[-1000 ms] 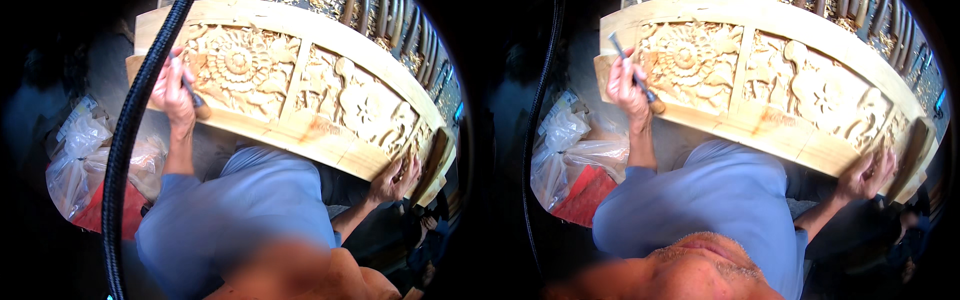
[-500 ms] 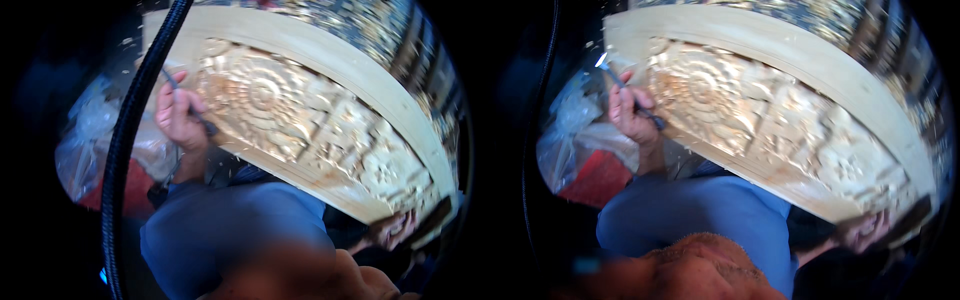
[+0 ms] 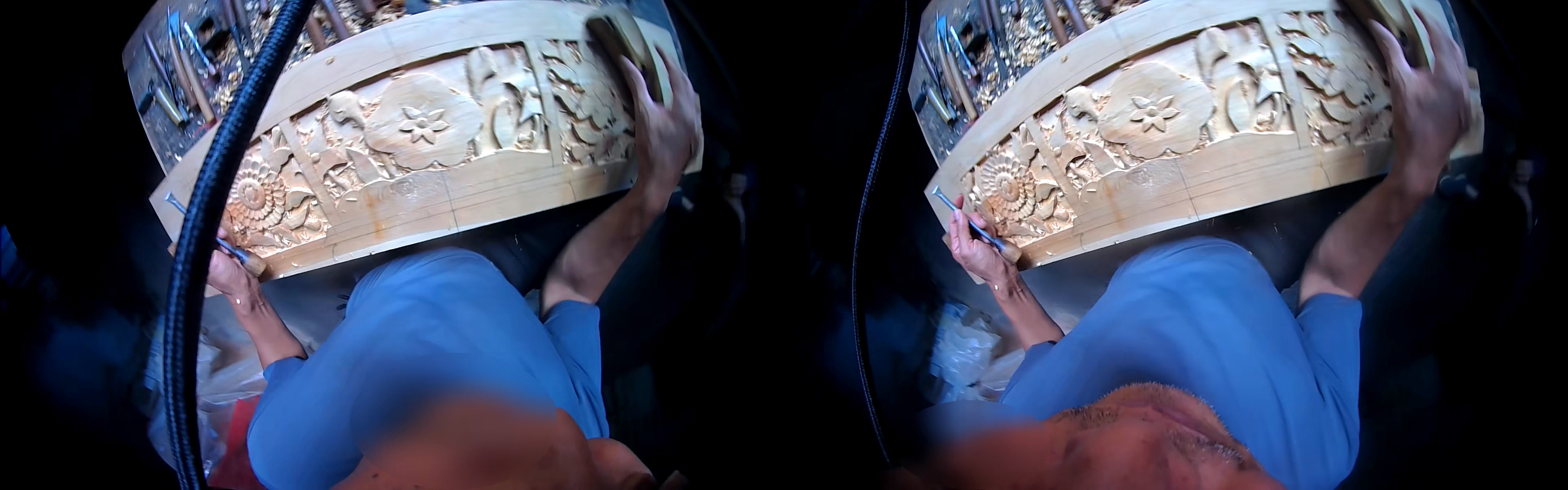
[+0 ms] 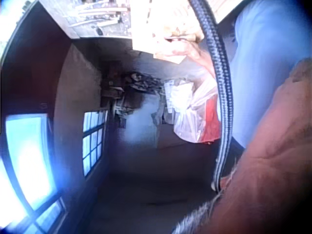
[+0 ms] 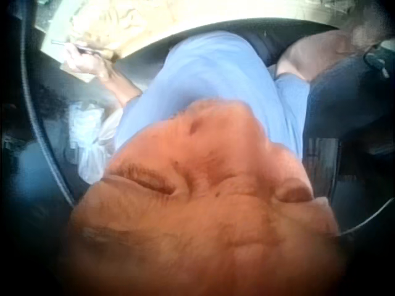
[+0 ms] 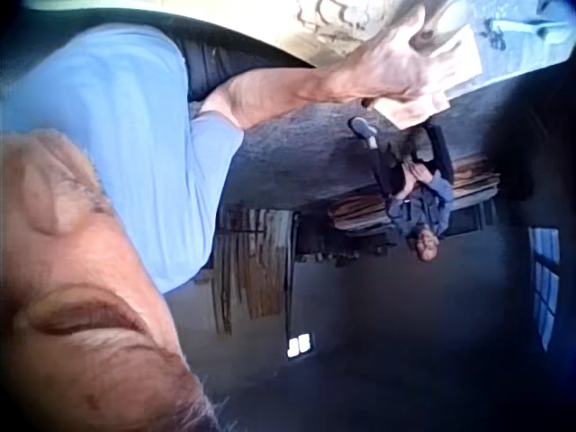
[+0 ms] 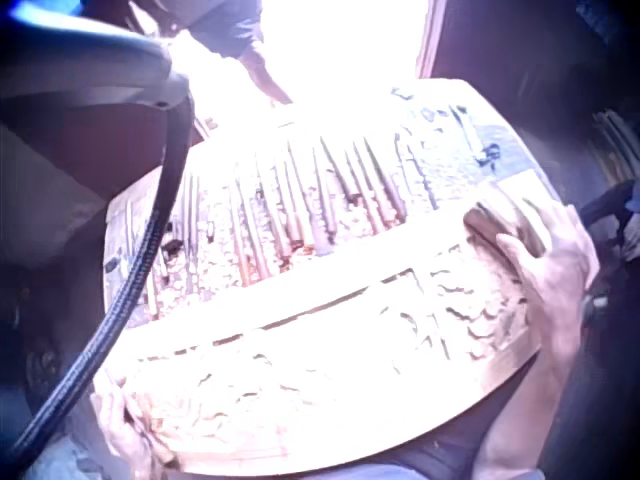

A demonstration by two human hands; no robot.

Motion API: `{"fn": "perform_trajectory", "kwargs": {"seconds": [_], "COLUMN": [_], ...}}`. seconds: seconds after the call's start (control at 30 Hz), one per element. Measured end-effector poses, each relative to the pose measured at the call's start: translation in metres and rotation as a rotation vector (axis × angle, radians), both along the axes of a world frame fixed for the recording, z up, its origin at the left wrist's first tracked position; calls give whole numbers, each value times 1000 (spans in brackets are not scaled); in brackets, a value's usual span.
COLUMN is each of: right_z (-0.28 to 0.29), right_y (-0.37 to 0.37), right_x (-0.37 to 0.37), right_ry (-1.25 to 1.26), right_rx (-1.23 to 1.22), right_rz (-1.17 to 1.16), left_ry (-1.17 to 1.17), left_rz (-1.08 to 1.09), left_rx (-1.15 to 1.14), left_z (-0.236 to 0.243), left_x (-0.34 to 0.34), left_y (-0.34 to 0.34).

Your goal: The person carves decorative floral and animal patterns into a wooden board using a chisel and a wooden mallet. They remove small shavings from the surface of the panel to refine the details of the design.

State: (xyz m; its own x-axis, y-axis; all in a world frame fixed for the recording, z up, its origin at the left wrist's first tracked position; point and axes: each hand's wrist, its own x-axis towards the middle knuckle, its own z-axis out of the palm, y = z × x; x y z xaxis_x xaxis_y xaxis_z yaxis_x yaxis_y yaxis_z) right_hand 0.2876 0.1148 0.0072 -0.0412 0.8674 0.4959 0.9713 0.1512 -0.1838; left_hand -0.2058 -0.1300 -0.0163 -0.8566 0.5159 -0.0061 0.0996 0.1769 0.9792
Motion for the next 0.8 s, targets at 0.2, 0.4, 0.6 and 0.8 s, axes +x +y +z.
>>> {"fn": "perform_trajectory", "kwargs": {"seconds": [0.2, 0.4, 0.6, 0.8], "right_z": [-3, -15, 32, -24], "right_y": [25, 16, -8, 28], "right_x": [-4, 13, 54, 103], "right_ry": [144, 161, 1445, 2166], "right_rx": [-162, -187, -112, -734], "right_rz": [-15, -127, 203, 810], "left_ry": [36, 155, 232, 427], "left_rz": [-267, -417, -502, -597], "left_rx": [18, -101, -181, -347], "left_z": [39, 40, 6, -28], "left_x": [18, 8, -10, -13], "left_y": [74, 169, 244, 277]}}
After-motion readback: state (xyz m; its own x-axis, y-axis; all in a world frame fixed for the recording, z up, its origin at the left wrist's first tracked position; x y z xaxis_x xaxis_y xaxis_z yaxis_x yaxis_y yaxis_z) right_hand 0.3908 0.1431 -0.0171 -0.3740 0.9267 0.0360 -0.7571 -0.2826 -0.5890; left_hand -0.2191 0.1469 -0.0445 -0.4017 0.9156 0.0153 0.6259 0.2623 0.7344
